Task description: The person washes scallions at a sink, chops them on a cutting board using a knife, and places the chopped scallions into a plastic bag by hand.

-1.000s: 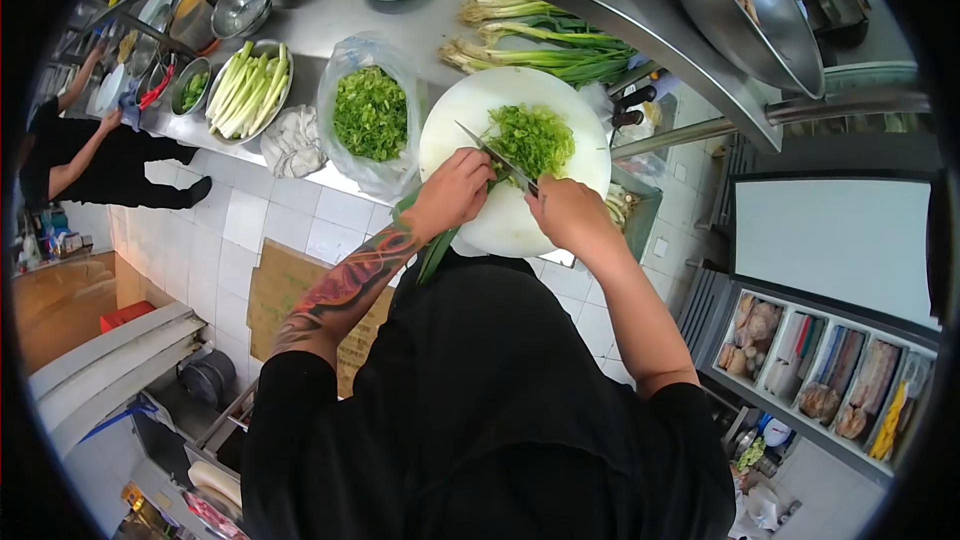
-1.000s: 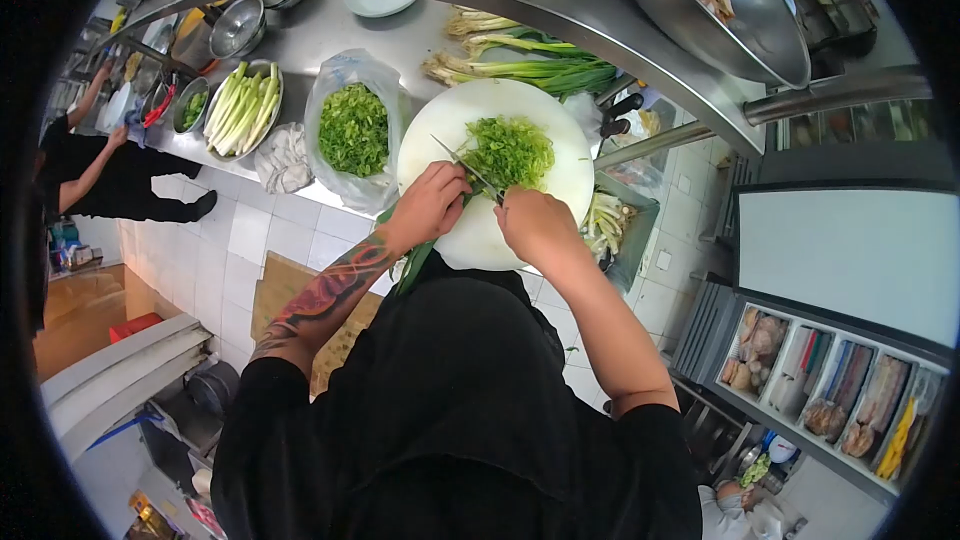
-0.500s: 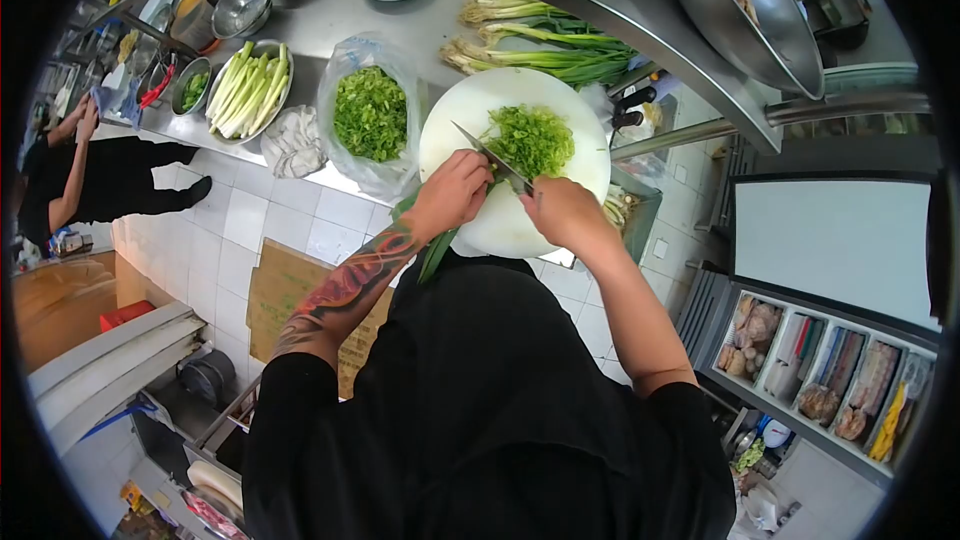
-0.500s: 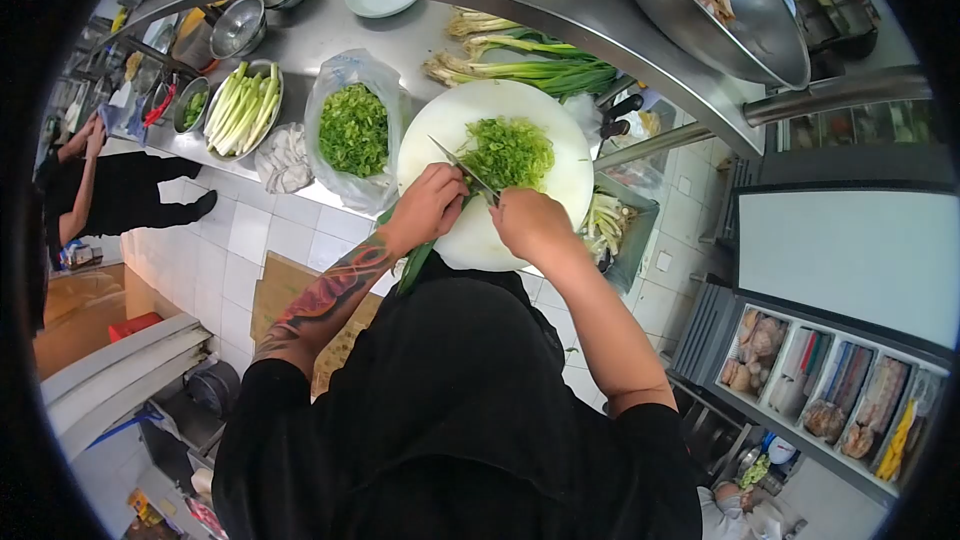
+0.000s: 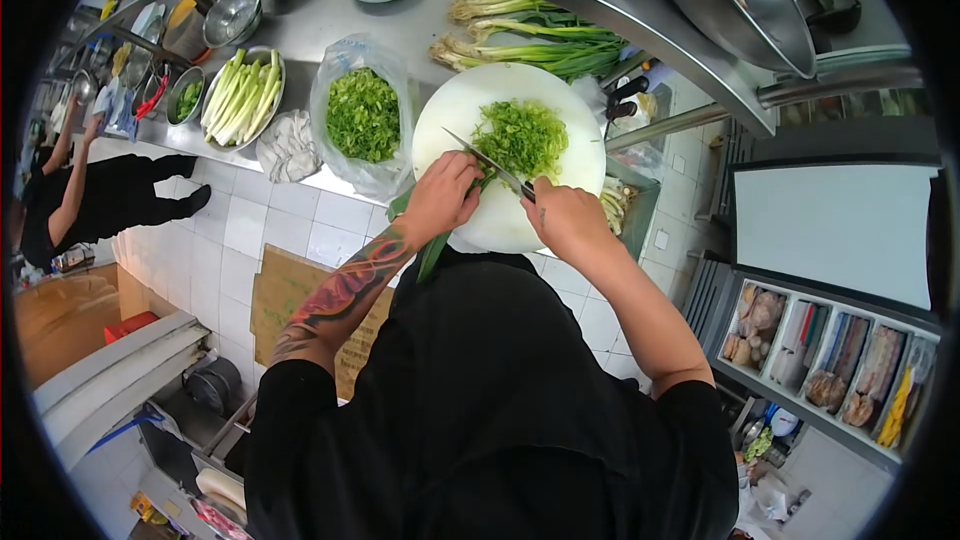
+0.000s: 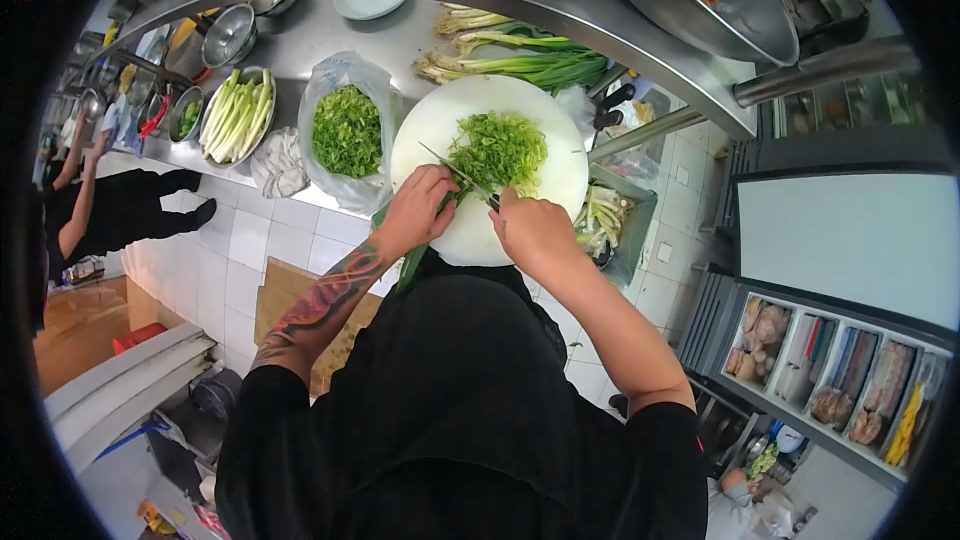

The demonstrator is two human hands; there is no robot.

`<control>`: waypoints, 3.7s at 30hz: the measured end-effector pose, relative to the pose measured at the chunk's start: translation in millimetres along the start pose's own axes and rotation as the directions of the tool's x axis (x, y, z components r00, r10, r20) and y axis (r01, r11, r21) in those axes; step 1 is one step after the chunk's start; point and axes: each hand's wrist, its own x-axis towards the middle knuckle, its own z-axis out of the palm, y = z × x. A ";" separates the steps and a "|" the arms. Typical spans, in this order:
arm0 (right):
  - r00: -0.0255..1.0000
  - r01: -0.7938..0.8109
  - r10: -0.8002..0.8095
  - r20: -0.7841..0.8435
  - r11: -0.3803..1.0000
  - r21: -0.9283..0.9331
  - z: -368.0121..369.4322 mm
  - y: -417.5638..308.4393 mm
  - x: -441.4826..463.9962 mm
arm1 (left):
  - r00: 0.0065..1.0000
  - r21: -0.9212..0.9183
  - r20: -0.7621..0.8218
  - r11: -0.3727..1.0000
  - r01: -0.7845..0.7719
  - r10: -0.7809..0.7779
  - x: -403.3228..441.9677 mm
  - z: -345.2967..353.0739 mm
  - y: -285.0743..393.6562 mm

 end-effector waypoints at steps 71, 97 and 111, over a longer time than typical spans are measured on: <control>0.993 -0.052 0.044 0.110 0.996 0.077 17.6 -11.3 35.9 | 0.994 -0.033 -0.088 0.998 0.061 -0.064 -21.7 2.6 2.0; 0.985 -0.155 0.161 -0.063 0.984 0.086 37.8 30.8 9.8 | 1.000 0.037 -0.017 0.999 0.025 -0.025 7.6 6.2 0.1; 0.997 -0.019 0.022 -0.079 0.999 0.033 41.1 15.2 33.8 | 0.995 0.078 0.092 0.996 -0.041 0.034 8.0 -1.4 -5.5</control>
